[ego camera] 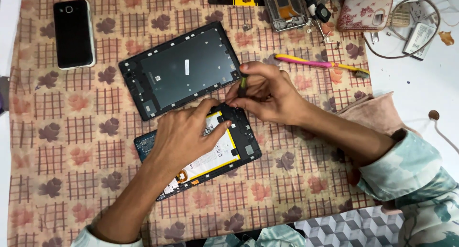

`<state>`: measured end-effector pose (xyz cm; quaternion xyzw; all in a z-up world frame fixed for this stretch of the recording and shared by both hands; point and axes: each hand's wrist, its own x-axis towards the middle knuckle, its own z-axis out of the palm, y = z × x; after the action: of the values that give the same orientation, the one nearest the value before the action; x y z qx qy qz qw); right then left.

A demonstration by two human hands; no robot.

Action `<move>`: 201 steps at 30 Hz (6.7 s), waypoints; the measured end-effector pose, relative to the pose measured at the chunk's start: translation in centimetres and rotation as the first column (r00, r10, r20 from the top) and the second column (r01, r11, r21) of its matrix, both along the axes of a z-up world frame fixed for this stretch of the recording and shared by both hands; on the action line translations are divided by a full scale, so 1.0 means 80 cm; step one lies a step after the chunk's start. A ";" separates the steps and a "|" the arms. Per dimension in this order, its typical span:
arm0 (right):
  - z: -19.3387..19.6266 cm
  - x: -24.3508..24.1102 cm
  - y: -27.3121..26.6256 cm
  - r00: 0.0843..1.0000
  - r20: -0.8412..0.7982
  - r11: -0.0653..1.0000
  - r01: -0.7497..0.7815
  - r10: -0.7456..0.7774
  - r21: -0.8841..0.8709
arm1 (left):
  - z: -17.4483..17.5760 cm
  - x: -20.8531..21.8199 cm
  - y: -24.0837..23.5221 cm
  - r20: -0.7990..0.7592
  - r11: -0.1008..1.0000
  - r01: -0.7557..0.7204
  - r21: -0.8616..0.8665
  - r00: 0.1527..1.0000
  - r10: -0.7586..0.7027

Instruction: The person disassembles a tablet by removing screws and prying off the back cover. They disconnect the battery and remove the motherboard, then use a soldering iron to work on the motherboard's components.

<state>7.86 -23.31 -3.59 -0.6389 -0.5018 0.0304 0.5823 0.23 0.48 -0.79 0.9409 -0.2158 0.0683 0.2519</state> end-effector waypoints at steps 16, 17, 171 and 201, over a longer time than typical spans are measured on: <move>-0.005 0.015 0.005 0.995 -0.090 0.999 -0.034 0.037 0.036 | 0.013 -0.001 -0.008 0.001 0.999 -0.038 -0.013 0.999 0.038; -0.004 0.015 0.005 0.997 -0.038 0.997 0.072 -0.073 -0.035 | 0.013 -0.001 -0.009 -0.010 0.999 -0.042 -0.014 0.999 0.042; -0.009 0.038 -0.011 0.824 -0.503 0.937 0.342 -0.261 0.075 | -0.012 0.014 -0.050 0.332 0.883 0.010 0.469 0.925 -0.187; 0.010 0.029 -0.007 0.846 -0.501 0.981 0.192 -0.182 -0.033 | 0.012 0.025 -0.034 -0.221 0.970 -0.057 -0.238 0.975 0.003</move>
<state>10.14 -23.87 -2.83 -0.6494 -0.2690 0.1336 0.6986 2.21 -2.26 0.18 0.9079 -0.1625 -0.0062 0.3864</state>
